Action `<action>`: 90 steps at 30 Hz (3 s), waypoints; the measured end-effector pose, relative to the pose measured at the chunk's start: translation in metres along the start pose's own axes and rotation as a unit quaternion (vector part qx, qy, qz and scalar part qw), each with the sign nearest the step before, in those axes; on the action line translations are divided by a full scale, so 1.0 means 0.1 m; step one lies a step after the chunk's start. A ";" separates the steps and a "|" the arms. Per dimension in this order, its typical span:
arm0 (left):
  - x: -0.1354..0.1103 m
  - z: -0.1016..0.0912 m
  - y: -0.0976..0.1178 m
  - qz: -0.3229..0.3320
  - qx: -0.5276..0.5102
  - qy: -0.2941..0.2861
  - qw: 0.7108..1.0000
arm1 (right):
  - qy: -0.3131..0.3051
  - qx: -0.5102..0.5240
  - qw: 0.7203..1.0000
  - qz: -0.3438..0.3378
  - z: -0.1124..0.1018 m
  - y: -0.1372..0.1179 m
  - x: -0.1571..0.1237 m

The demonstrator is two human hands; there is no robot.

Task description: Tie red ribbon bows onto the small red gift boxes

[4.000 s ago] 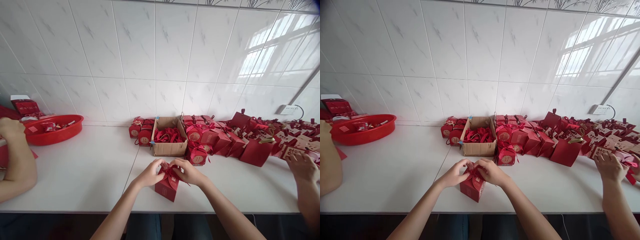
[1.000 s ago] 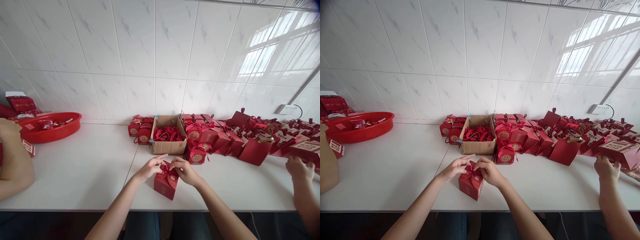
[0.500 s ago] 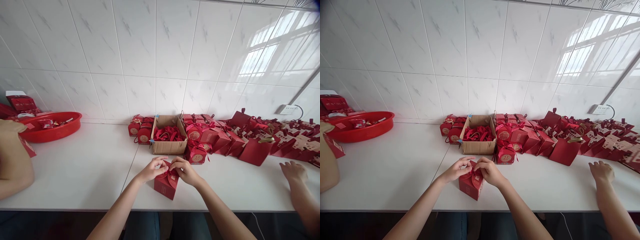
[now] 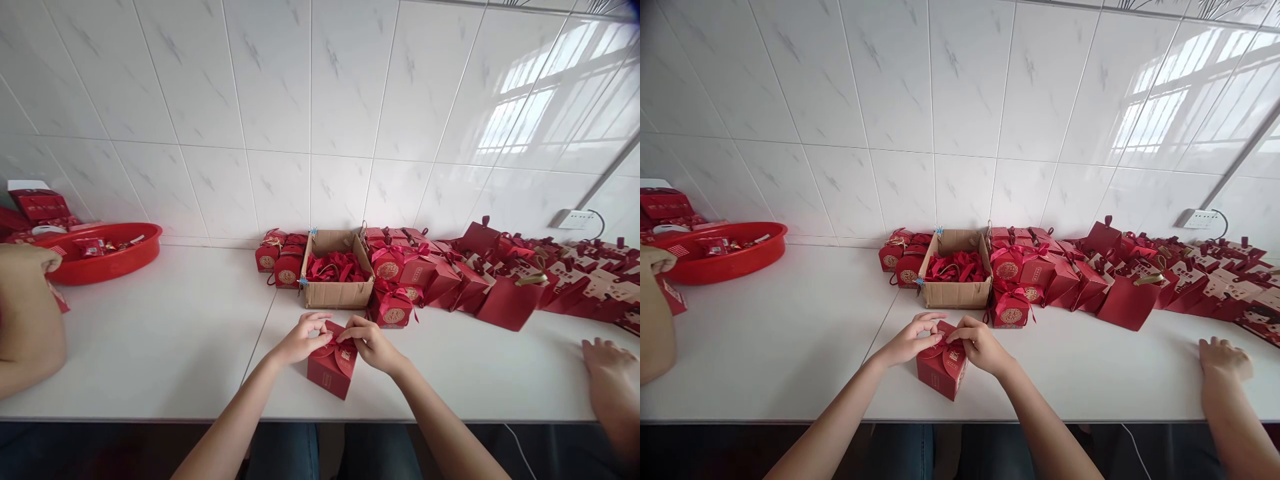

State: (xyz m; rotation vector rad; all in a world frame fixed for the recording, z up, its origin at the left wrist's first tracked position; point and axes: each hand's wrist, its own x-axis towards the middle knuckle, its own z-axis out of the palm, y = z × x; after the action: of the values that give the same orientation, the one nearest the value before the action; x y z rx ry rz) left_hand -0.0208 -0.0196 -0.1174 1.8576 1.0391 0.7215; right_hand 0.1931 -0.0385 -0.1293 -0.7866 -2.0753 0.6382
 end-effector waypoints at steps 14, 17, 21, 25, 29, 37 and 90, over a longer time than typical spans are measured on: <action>-0.02 0.10 0.10 0.043 0.002 0.082 0.996 | 0.107 -0.021 0.988 0.110 0.01 0.04 0.01; -0.01 0.17 0.10 0.042 0.000 0.133 0.990 | 0.128 -0.002 0.982 0.137 0.02 0.03 0.02; 0.01 0.27 0.12 0.031 -0.016 0.171 0.985 | 0.146 0.035 0.976 0.158 0.04 0.02 0.04; 0.02 0.35 0.12 0.024 -0.035 0.174 0.984 | 0.161 0.072 0.968 0.180 0.04 0.02 0.06; 0.02 0.37 0.12 0.018 -0.033 0.184 0.982 | 0.163 0.132 0.954 0.213 0.03 0.04 0.08; 0.02 0.37 0.11 0.002 -0.040 0.170 0.985 | 0.165 0.249 0.914 0.275 0.01 0.10 0.10; 0.02 0.47 -0.07 -0.071 -0.060 0.199 0.975 | 0.148 0.124 0.922 0.336 0.98 -0.68 -0.44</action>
State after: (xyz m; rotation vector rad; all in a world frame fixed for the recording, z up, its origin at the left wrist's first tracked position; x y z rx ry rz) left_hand 0.0144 -0.0347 -0.1452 1.5496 1.3346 1.0737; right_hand 0.1127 -0.1319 -0.1592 -1.3622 -1.3911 1.0505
